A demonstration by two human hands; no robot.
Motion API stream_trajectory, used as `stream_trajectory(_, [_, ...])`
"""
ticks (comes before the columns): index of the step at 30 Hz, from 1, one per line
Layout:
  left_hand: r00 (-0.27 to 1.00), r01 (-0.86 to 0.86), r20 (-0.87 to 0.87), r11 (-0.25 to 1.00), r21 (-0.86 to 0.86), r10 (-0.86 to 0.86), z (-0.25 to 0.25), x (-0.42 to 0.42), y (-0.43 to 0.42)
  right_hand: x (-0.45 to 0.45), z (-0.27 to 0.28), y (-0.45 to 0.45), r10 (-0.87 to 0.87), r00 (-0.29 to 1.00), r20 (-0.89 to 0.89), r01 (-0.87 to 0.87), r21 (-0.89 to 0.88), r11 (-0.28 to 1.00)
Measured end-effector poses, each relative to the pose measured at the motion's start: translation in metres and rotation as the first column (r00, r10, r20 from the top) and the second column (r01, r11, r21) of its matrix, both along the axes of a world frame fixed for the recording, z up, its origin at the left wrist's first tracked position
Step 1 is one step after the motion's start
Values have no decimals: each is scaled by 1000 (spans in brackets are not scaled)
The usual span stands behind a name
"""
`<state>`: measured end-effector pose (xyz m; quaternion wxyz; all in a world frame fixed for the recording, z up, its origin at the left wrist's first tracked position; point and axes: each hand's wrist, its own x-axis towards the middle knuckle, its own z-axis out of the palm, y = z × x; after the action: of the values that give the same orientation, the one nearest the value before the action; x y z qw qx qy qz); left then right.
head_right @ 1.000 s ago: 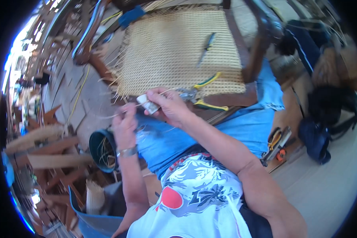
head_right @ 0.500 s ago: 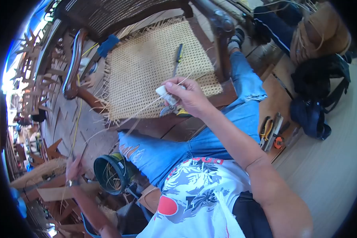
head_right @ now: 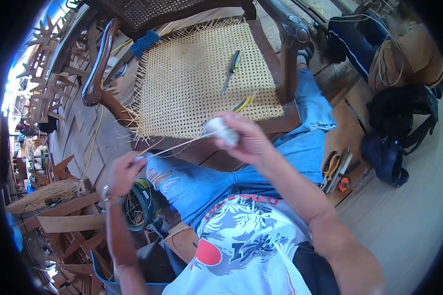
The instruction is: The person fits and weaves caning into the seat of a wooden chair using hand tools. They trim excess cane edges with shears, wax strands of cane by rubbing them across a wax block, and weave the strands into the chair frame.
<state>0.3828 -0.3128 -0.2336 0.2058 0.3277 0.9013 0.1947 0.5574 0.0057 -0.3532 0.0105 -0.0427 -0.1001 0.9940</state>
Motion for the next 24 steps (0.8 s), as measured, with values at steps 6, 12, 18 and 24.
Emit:
stream_trajectory(6, [776, -545, -566, 746, -382, 278, 20, -140, -339, 69, -31, 87, -234, 970, 69, 222, 147, 964])
stream_trajectory(12, [693, -546, -700, 760, -353, 173, 26, -141, -226, 40, -32, 66, -254, 953, 167, 166, 415, 895])
stream_trajectory(18, [994, -76, 96, 940, 333, 46, 7, -32, 64, 6, -31, 29, -237, 947, 215, 111, 477, 872])
stream_trajectory(24, [894, 231, 312, 928, 293, -321, -36, 34, 170, -4, -32, 9, -216, 962, 166, 118, 461, 879])
